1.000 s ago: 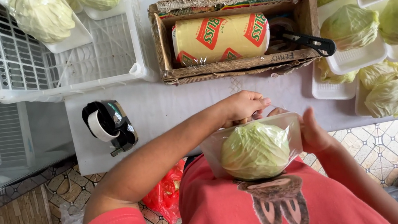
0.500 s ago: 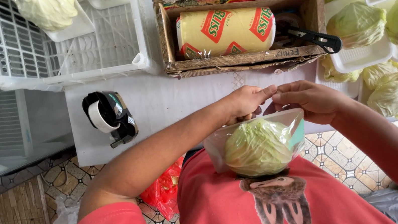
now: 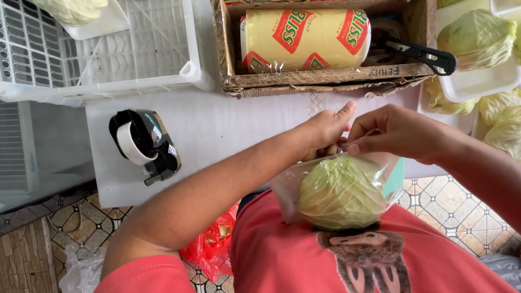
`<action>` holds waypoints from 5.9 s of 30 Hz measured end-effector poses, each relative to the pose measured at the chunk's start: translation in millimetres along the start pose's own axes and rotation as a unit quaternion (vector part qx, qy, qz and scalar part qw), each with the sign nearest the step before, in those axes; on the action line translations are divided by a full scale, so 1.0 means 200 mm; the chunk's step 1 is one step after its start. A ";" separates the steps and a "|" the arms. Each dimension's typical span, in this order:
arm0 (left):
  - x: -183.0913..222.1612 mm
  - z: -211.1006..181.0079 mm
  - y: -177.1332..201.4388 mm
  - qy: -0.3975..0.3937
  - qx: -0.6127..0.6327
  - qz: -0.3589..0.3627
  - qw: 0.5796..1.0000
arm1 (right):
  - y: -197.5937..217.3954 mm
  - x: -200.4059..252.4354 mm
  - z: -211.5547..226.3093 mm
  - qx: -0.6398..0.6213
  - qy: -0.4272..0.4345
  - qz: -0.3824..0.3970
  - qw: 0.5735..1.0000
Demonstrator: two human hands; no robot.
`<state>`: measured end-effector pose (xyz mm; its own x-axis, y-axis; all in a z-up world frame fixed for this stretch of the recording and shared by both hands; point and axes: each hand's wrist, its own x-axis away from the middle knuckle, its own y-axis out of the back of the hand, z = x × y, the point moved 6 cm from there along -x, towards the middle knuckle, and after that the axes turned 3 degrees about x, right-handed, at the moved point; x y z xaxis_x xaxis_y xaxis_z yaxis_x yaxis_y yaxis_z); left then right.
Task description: The person is packaging cabbages by placing them on foam trays, wrapping them in plastic film, and sealing the film with tape.
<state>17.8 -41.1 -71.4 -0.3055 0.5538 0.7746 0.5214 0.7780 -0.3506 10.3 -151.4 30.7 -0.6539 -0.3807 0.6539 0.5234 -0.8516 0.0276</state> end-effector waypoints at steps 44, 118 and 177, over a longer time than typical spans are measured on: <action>0.91 -0.33 0.01 -0.406 -0.312 -0.077 0.855 | -0.04 0.19 -0.04 -0.007 0.092 -0.176 0.980; 0.15 0.47 0.30 0.013 0.090 0.146 0.985 | -0.18 -0.08 -0.27 -0.164 0.028 0.133 0.977; 0.73 -0.17 0.22 -0.147 -0.281 -0.116 0.941 | 0.04 -0.47 -1.21 -0.587 0.160 -0.066 0.791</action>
<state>22.3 63.8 45.1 -0.6267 0.5115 0.5879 0.7280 0.6534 0.2076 -56.4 -208.7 -214.5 -0.8638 -0.1727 0.4733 -0.3051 -0.5682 -0.7642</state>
